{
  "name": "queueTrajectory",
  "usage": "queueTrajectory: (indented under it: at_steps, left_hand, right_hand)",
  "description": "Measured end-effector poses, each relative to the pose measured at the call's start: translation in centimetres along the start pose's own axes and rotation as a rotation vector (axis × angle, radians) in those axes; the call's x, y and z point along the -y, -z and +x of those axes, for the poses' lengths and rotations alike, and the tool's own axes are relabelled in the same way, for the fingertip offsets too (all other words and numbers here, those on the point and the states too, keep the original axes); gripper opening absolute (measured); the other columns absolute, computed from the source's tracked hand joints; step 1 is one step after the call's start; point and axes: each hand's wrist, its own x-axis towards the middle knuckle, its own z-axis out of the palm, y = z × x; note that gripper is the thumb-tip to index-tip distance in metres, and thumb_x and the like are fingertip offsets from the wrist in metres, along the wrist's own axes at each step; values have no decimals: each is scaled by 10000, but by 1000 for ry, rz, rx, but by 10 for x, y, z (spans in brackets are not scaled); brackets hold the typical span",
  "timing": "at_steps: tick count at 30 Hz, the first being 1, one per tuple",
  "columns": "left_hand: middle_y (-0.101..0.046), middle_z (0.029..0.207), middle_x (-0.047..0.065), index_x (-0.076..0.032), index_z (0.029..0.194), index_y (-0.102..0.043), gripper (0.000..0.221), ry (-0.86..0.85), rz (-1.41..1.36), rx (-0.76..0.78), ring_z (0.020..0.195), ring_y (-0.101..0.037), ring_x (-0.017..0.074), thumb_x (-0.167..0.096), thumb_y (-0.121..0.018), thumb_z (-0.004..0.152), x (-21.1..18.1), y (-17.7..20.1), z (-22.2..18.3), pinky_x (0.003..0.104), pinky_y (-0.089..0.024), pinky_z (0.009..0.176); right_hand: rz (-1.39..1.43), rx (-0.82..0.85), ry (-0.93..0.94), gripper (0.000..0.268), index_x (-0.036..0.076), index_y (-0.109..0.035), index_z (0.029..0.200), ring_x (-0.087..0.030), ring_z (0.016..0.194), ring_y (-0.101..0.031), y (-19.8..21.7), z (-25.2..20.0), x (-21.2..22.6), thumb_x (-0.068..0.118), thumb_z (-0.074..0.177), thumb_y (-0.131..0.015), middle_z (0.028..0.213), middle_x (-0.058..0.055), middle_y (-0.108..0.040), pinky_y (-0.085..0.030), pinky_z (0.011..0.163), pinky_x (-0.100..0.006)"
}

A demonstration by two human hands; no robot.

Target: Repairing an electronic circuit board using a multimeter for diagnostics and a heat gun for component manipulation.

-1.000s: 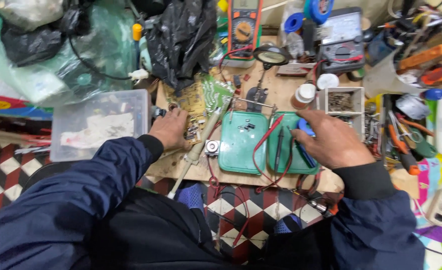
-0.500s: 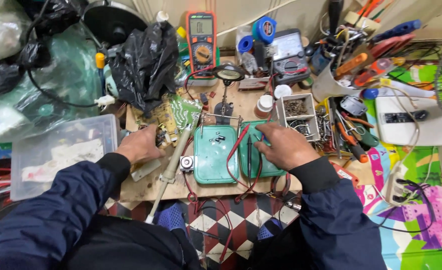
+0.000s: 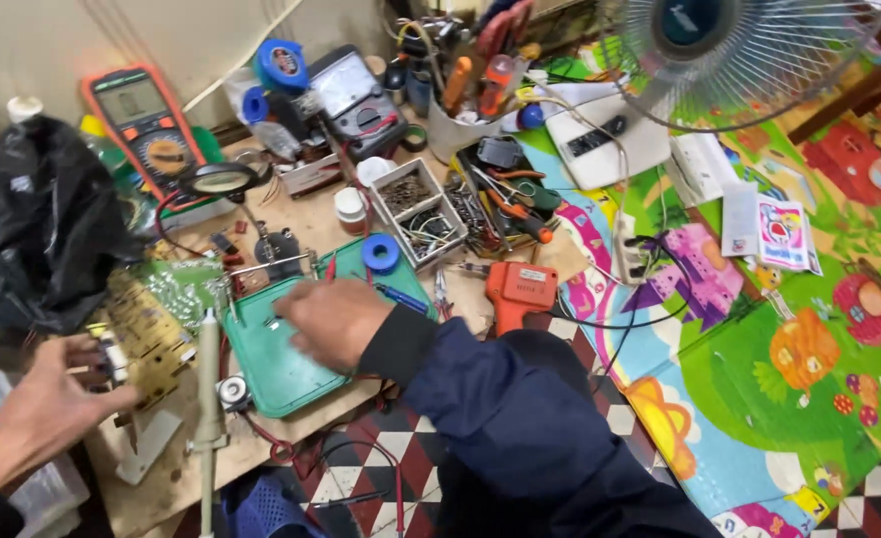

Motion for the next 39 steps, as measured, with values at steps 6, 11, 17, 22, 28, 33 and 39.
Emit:
queueTrajectory:
  at_steps: [6, 11, 17, 22, 28, 33, 39]
  left_hand:
    - [-590, 1374, 353, 149, 1560, -351, 980, 35, -445, -99, 1301, -627, 408, 24, -873, 739, -130, 40, -84, 554, -547, 1034]
    - [-652, 1390, 329, 157, 1508, -451, 869, 44, -597, -102, 1236, -688, 383, -235, -775, 802, -197, 37, -119, 492, -545, 1032]
    - [-749, 983, 100, 4, 1323, -716, 568, -204, -784, -280, 858, -675, 146, -409, -846, 954, -156, 30, -86, 281, -533, 750]
    - [-767, 1214, 144, -78, 1432, -690, 612, -306, -1029, -384, 1115, -750, 235, -397, -900, 953, -160, 23, -72, 445, -647, 978]
    - [-757, 1399, 182, -10, 1511, -656, 635, -85, -1333, 173, 1084, -816, 273, -323, -755, 967, -186, 51, -103, 421, -692, 940]
    - [-772, 1347, 252, -4, 1481, -677, 457, -44, -1422, 209, 1141, -805, 329, -225, -644, 1083, -165, 40, -81, 498, -670, 990]
    - [-732, 1404, 285, -4, 1509, -651, 439, -90, -1584, 16, 1215, -777, 351, -193, -579, 1119, -143, 43, -64, 507, -657, 1049]
  right_hand:
    - [435, -134, 162, 1113, 52, -273, 1732, -503, 1646, -363, 5, 10, 56, 656, 856, -600, 1812, -326, -310, -361, 1275, -659]
    - [640, -432, 142, 810, 44, -395, 1648, -463, 1271, -703, 5, -2, 70, 353, 921, -571, 1599, -269, -593, -599, 1031, -544]
    - [946, -541, 64, 323, 63, -740, 1362, -240, 1148, -731, 9, -3, 33, 181, 1075, -651, 1357, -141, -765, -599, 1042, -416]
    - [1455, -328, -241, 366, 61, -795, 1335, -172, 987, -805, 17, -16, 17, 129, 976, -813, 1099, -122, -871, -681, 954, -418]
    - [1593, -273, -394, 530, 2, -701, 1489, -260, 977, -800, 42, -18, 32, 96, 972, -772, 1156, -231, -849, -667, 931, -472]
    - [1506, -211, -424, 543, -84, -628, 1504, -352, 1028, -811, 36, -7, 19, 115, 1012, -742, 1120, -277, -835, -650, 973, -507]
    - [1414, -345, -482, 331, -13, -770, 1318, -197, 888, -768, 44, 2, 13, 145, 1027, -771, 995, -143, -808, -646, 827, -363]
